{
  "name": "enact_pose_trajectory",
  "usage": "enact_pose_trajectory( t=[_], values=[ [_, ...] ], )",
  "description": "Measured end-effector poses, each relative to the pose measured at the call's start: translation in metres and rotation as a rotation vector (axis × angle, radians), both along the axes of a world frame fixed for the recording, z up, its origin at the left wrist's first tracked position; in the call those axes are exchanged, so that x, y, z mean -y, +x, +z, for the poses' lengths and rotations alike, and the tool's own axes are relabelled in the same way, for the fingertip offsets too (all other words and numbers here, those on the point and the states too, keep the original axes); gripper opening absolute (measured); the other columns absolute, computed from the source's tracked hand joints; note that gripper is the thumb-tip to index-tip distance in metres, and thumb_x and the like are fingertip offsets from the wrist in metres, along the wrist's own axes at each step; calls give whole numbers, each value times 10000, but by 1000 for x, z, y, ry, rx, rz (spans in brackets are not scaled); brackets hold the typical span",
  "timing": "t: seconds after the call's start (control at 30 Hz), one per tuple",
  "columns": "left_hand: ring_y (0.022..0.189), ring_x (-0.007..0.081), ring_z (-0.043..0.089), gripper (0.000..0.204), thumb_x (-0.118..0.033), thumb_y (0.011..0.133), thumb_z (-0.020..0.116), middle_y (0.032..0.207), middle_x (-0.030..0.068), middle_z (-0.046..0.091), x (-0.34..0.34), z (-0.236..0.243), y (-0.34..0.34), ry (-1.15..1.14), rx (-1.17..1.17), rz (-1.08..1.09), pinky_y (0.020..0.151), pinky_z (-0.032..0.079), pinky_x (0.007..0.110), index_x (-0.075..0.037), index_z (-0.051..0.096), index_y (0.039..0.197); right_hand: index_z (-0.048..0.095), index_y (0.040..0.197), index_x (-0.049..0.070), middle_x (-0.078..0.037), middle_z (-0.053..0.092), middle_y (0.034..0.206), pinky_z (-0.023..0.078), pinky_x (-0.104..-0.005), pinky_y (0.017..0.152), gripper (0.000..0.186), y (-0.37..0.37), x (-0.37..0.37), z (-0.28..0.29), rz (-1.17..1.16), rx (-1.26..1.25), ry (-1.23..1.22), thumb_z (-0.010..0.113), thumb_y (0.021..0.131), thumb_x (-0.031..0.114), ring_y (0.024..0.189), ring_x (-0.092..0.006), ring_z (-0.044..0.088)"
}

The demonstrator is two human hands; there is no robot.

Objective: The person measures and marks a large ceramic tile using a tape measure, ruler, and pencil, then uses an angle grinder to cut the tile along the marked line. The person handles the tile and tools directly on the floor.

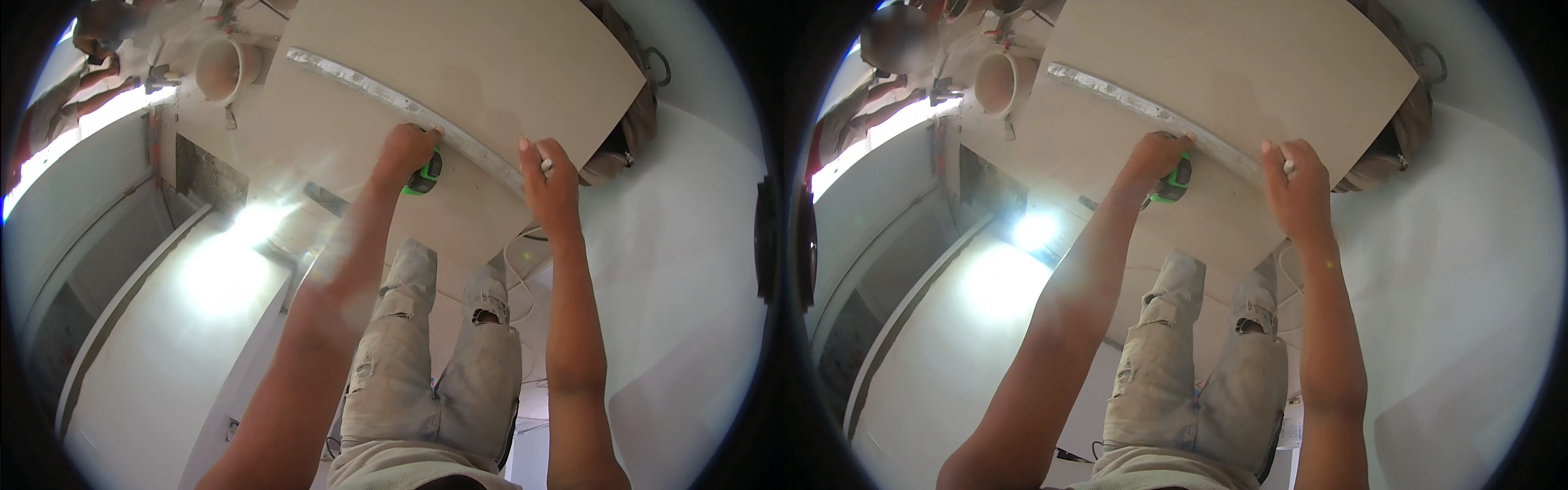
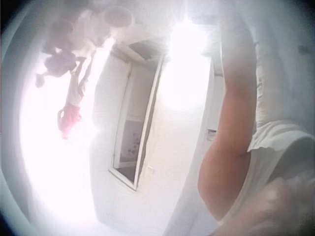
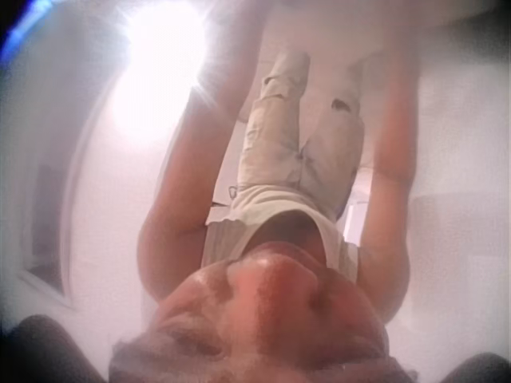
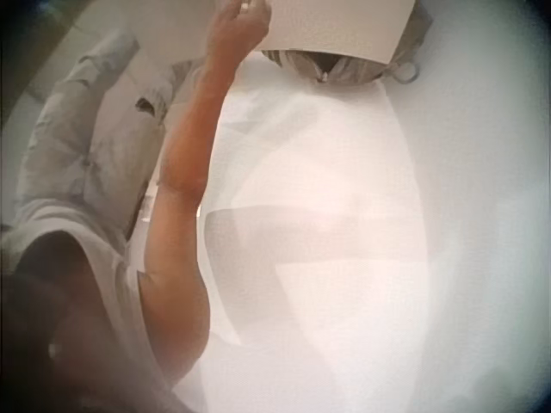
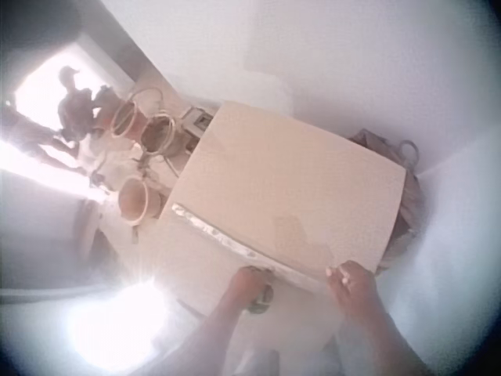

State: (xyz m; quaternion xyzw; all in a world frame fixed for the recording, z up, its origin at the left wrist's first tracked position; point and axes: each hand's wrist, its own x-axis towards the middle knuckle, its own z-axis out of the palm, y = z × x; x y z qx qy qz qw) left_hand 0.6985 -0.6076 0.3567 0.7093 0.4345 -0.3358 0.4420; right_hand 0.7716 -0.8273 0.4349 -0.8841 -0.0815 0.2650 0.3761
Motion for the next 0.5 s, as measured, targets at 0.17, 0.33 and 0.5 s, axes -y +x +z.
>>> enact_pose_trajectory(
  t=[0.17, 0.33, 0.5],
  values=[
    [791, 258, 654, 536, -471, 888, 675, 878, 159, 690, -3, 11, -3, 12, -17, -22, 724, 515, 407, 53, 676, 999, 538, 978, 28, -153, 567, 937, 516, -443, 714, 322, -30, -2, -32, 223, 141, -203, 720, 873, 271, 827, -376, 637],
    [826, 261, 664, 585, -517, 855, 694, 882, 161, 694, 10, 46, -16, -83, -137, -22, 741, 517, 416, 43, 677, 1022, 476, 1190, 96, -154, 530, 1169, 541, -499, 794, 440, -48, -11, -66, 381, 1, -432, 723, 853, 234, 957, -387, 650],
    [888, 230, 656, 580, -495, 836, 712, 922, 168, 689, 30, 55, -97, -364, -140, 161, 752, 517, 411, 35, 673, 1069, 485, 1158, 66, -185, 545, 1144, 546, -498, 772, 417, -37, -2, -68, 306, 224, -289, 703, 863, 263, 958, -404, 639]
  ],
)
